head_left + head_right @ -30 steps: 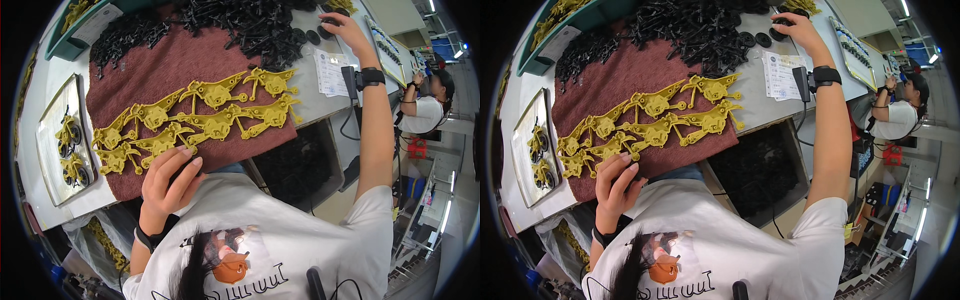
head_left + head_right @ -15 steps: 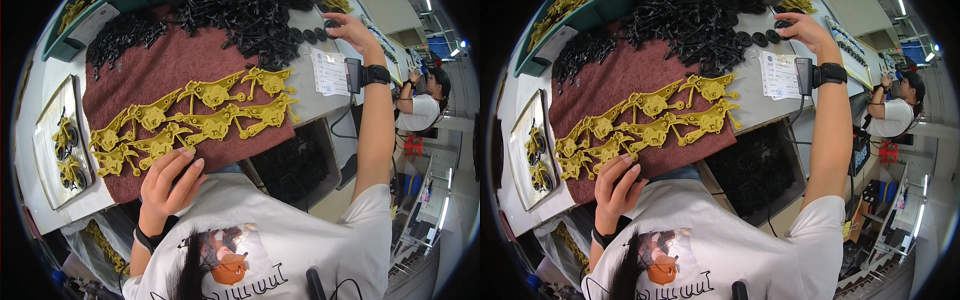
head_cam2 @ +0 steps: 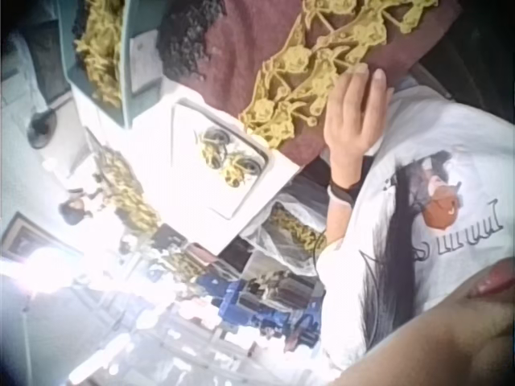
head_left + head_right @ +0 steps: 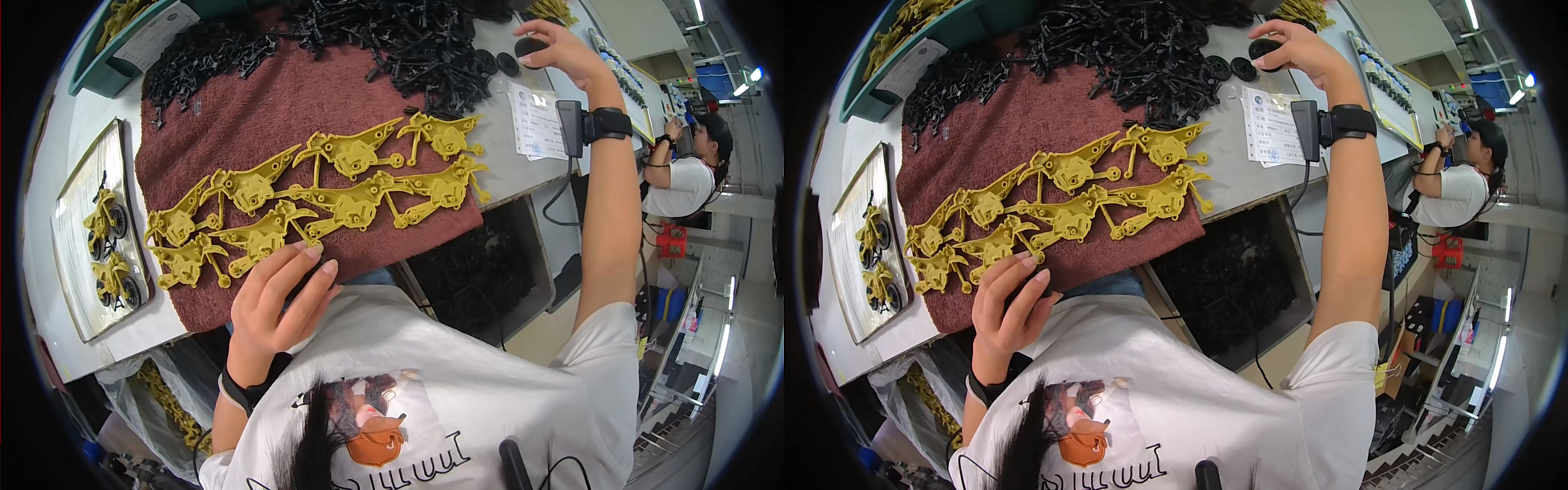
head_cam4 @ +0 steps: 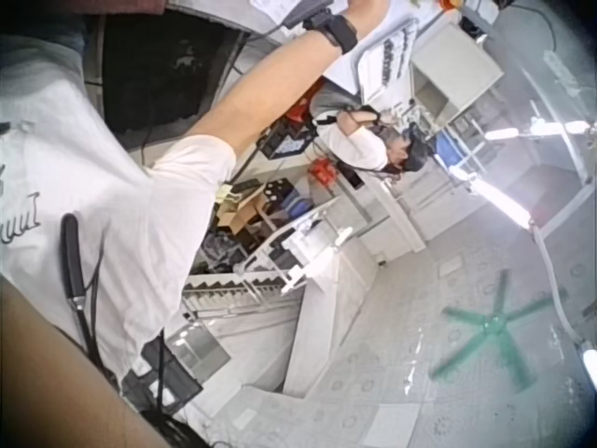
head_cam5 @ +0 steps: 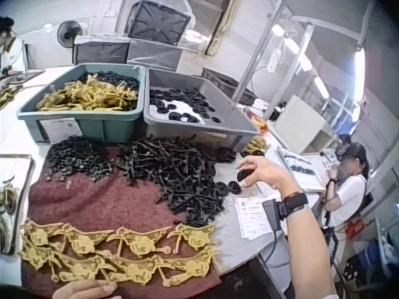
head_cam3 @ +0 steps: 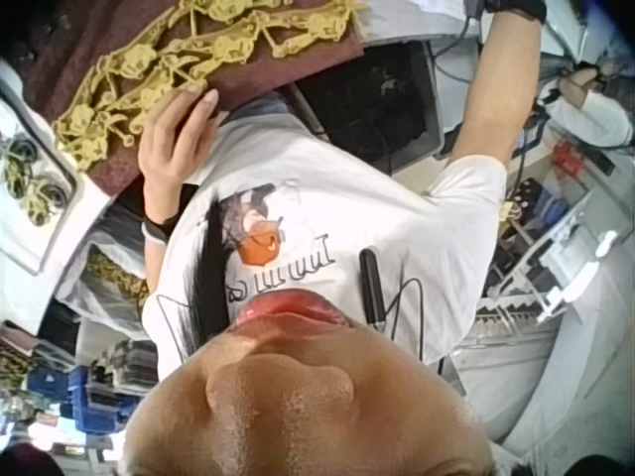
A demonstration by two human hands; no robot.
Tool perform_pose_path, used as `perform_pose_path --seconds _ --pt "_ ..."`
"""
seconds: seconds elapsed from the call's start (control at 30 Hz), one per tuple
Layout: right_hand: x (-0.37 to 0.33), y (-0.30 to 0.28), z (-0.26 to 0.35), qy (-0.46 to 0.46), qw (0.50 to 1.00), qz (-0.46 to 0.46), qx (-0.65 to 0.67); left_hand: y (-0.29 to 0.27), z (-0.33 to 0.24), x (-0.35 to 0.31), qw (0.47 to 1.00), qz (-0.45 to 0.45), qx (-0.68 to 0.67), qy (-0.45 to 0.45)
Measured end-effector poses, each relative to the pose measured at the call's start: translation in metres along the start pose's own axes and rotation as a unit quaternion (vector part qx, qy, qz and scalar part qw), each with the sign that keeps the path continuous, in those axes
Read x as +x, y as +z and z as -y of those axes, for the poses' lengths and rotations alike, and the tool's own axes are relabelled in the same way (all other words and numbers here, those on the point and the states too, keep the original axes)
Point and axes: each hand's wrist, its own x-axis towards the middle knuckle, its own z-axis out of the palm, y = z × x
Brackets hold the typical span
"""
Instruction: Assembling components of a toy motorcycle and organizing finished units and parts into bins.
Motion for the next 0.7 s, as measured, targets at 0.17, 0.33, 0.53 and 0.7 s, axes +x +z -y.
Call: perform_pose_path --seconds 0.17,0.33,0.53,0.7 --pt "0.006 0.019 0.012 0.000 0.995 0.090 -0.052 0.000 -0.001 0.000 1.000 -0.003 0.015 -0.006" --pt "0.011 0.016 0.015 -0.023 0.985 0.087 -0.147 0.001 0.000 0.001 1.000 -0.004 0.015 -0.004" --pt "0.000 0.020 0.033 -0.116 0.991 0.065 -0.017 -0.001 -0.001 0.000 1.000 -0.001 0.024 -0.004" --pt "0.002 0.029 0.031 -0.067 0.989 0.109 -0.075 0.000 0.000 0.000 1.000 -0.002 0.020 0.001"
